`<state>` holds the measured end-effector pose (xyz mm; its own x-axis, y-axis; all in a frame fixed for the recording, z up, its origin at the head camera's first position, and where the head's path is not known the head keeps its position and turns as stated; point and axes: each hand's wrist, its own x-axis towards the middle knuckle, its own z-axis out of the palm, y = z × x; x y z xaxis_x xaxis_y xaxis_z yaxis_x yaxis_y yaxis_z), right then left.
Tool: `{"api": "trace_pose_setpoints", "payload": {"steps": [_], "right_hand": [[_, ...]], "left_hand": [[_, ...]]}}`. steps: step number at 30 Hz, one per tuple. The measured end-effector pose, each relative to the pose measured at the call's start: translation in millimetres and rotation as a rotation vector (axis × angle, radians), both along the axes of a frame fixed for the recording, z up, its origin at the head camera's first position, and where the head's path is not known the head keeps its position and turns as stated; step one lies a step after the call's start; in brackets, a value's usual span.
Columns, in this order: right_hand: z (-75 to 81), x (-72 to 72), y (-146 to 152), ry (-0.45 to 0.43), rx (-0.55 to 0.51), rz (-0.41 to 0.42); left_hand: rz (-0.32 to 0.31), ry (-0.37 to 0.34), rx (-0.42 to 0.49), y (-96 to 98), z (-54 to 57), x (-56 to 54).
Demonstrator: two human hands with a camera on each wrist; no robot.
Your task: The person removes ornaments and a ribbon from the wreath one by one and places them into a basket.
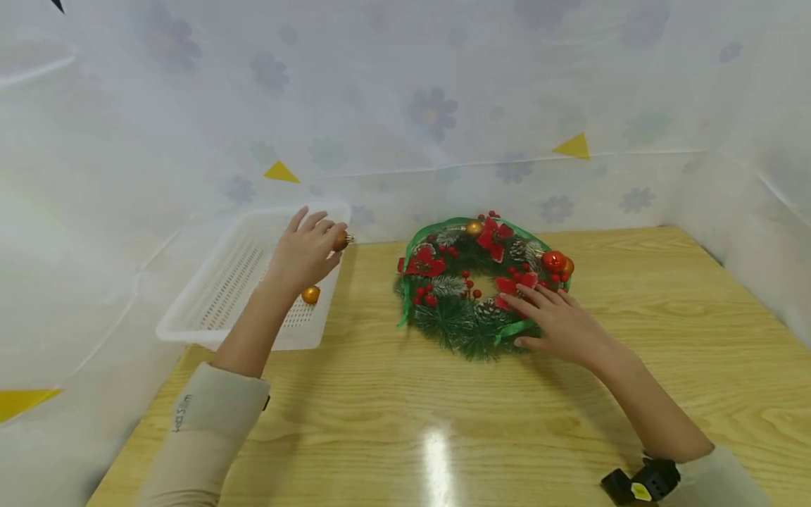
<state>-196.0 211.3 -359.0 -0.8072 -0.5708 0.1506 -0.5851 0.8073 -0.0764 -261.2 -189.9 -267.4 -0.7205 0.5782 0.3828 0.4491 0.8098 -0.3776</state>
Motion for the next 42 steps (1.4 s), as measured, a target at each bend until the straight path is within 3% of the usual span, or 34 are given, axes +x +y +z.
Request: {"api": "trace_pose_setpoints", "payload": {"steps": [8, 17, 25, 33, 42], "right_hand": [[-1.2, -1.3, 1, -0.008, -0.009, -0.003], [-1.9, -3.1, 2, -0.019, -0.008, -0.004], [0.2, -0.6, 2, -0.029, -0.014, -0.003], [-1.8, 0.1, 1, -0.032, -0.02, -0.005], [-2.6, -1.7, 1, -0.033, -0.017, -0.006]], "left_hand": [[0.091, -0.057, 0.022, -50.0, -11.2, -0.2], [0.198, -0.178, -0.083, -79.2, -43.7, -8.0], [0.227, -0.257, -0.136, -90.1, -64.9, -14.4], [0.204, -0.295, -0.155, -92.4, -71.3, -13.8], [0.196, -0.388, -0.115, -92.2, -77.1, -14.3]]}}
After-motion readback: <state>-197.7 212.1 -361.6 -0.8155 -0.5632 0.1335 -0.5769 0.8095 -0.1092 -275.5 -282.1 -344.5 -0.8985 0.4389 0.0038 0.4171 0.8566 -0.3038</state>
